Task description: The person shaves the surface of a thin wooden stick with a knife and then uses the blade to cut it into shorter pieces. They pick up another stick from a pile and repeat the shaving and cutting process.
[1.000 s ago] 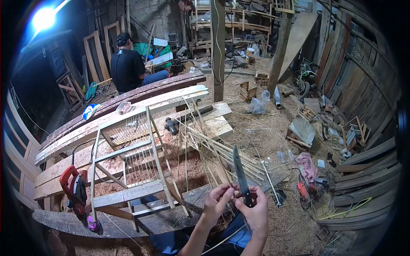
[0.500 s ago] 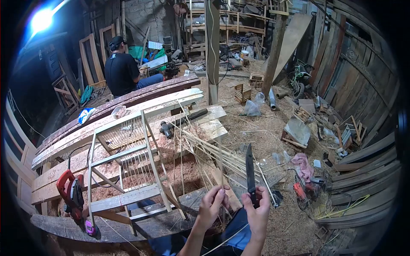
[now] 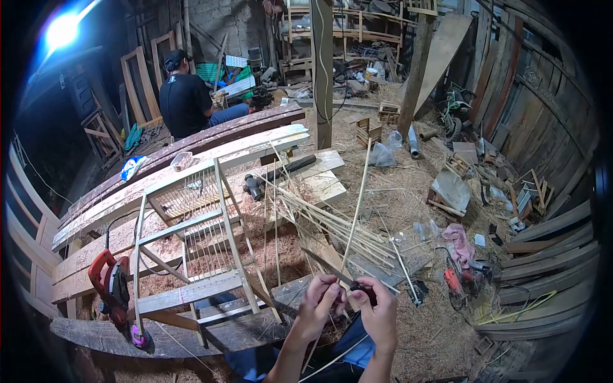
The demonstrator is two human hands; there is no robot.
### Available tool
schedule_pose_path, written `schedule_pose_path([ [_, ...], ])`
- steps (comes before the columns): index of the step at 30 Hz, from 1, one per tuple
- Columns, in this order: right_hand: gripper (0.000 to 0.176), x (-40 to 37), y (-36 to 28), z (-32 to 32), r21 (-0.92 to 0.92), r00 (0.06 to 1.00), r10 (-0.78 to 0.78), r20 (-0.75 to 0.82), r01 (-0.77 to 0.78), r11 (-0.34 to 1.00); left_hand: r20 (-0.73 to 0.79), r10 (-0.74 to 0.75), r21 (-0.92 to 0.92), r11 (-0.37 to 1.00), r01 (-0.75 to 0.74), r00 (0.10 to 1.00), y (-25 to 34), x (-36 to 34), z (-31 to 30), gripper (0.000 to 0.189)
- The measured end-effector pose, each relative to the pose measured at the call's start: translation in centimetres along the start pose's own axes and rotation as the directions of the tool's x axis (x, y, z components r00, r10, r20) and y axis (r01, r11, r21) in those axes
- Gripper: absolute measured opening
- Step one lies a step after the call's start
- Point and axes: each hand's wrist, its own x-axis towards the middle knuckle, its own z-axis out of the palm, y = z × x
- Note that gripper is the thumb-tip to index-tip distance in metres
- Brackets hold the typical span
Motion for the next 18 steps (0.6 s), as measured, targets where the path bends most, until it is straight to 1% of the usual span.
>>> schedule_pose_path([
  [2,0.034,0.1,-0.3,0.1,-0.024,1.000,-0.008,-0.011,0.008,1.000,-0.009,-0.025,-0.032,0.999,0.025,1.000,0.2,-0.1,-0.3,0.011],
  [4,0.029,0.2,-0.1,0.0,-0.029,0.998,-0.070,-0.005,0.070,0.997,-0.033,-0.036,0.028,0.999,0.037,0.999,-0.2,0.0,-0.9,0.021],
  [5,0.029,0.2,-0.2,0.0,-0.030,0.998,-0.067,-0.008,0.067,0.997,-0.030,-0.040,0.028,0.999,0.040,0.999,-0.4,-0.1,-0.7,0.021],
  [7,0.034,0.1,-0.4,0.0,-0.097,0.990,-0.140,-0.009,0.139,0.986,-0.111,-0.010,0.053,0.998,0.016,0.994,-0.7,-0.3,-0.1,0.024],
  [8,0.034,0.1,-0.1,0.0,-0.098,0.990,-0.139,-0.011,0.137,0.986,-0.109,-0.011,0.053,0.998,0.017,0.994,-1.0,-0.3,-0.2,0.024],
  [10,0.039,0.0,0.7,0.2,-0.088,0.996,-0.093,0.015,0.094,0.992,-0.113,-0.032,0.165,0.985,0.051,0.993,-1.6,-0.3,-0.8,0.028],
  [11,0.039,0.0,0.9,0.2,-0.088,0.996,-0.093,0.015,0.094,0.992,-0.113,-0.032,0.165,0.985,0.051,0.993,-1.7,-0.3,-1.1,0.028],
  [13,0.043,0.0,1.2,0.3,-0.056,0.996,-0.080,0.044,0.082,0.995,-0.035,-0.028,0.141,0.989,0.033,0.999,-1.6,-0.3,-1.5,0.027],
  [14,0.043,0.0,1.5,0.3,-0.056,0.996,-0.077,0.044,0.080,0.995,-0.034,-0.031,0.142,0.989,0.035,0.999,-1.6,-0.3,-1.4,0.027],
  [16,0.043,0.1,2.0,0.4,-0.057,0.992,-0.103,0.070,0.107,0.993,-0.054,0.008,0.218,0.976,0.004,0.999,-1.2,-0.2,-1.0,0.025],
  [17,0.043,0.2,2.1,0.5,-0.055,0.992,-0.103,0.067,0.107,0.993,-0.052,0.007,0.221,0.975,0.005,0.999,-1.2,-0.3,-0.9,0.025],
  [18,0.040,0.3,2.3,0.6,-0.048,0.986,-0.158,0.056,0.160,0.986,-0.038,0.076,0.268,0.961,-0.063,0.996,-1.3,-0.3,-0.8,0.024],
])
